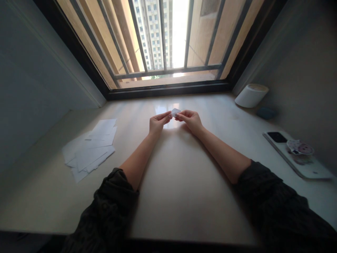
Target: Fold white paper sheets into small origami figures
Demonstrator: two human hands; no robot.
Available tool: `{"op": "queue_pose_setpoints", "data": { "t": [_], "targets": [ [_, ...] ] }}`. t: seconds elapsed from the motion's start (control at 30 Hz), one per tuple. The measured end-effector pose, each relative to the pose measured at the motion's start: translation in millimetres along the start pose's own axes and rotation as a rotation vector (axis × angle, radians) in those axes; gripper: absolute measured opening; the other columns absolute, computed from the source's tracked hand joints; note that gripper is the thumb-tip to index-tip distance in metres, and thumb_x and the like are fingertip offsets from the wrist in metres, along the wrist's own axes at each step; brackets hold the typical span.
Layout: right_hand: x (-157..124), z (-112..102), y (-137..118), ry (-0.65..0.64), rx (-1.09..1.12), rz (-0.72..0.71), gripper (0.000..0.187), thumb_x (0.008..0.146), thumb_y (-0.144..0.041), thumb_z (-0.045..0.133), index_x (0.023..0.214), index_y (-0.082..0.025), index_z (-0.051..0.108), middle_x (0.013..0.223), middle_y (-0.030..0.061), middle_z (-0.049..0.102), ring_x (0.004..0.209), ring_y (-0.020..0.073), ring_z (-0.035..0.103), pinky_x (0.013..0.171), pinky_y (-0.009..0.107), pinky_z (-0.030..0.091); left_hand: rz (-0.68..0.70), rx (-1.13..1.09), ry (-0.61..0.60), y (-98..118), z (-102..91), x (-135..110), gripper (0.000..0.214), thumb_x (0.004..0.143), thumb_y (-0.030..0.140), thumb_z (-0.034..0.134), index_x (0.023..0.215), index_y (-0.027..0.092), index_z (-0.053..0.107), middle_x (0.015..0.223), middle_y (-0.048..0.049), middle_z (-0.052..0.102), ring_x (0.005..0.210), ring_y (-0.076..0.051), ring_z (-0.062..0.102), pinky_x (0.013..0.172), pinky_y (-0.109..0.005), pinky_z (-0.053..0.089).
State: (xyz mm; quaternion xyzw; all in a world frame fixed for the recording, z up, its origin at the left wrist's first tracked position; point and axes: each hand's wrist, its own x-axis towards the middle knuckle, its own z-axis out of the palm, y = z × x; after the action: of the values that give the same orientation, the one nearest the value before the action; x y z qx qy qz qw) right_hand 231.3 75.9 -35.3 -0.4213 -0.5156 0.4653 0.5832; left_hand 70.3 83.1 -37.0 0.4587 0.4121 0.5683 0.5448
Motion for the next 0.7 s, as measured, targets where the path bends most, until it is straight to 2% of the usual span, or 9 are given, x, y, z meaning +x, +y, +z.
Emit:
{"op": "queue_pose_setpoints", "data": {
  "t": [0.33, 0.7],
  "targets": [
    [0.8, -0.9, 2.9, 0.004, 0.01, 0.015, 0.042, 0.057, -0.054, 0.083, 0.074, -0.019, 0.069, 0.07, 0.0054, 0.073, 0.07, 0.0192, 0.07, 0.071, 0.033, 0.054, 0.037, 0.019, -0.015, -0.2, 0.3, -1.0, 0.042, 0.058, 0.041, 0.085, 0.091, 0.017, 0.076, 0.086, -0.0082, 0.076, 0.078, -0.018, 0.07, 0.082, -0.035, 0.054],
    [0.5, -0.4, 2.9, -0.011, 0.071, 0.022, 0.047, 0.053, -0.054, 0.085, 0.075, -0.02, 0.061, 0.063, 0.0029, 0.072, 0.068, 0.0205, 0.072, 0.066, 0.031, 0.054, 0.056, 0.049, -0.024, -1.5, -2.2, -0.4, 0.042, 0.06, 0.043, 0.083, 0.09, 0.016, 0.075, 0.085, -0.0087, 0.075, 0.078, -0.018, 0.071, 0.08, -0.034, 0.054]
  ]
}}
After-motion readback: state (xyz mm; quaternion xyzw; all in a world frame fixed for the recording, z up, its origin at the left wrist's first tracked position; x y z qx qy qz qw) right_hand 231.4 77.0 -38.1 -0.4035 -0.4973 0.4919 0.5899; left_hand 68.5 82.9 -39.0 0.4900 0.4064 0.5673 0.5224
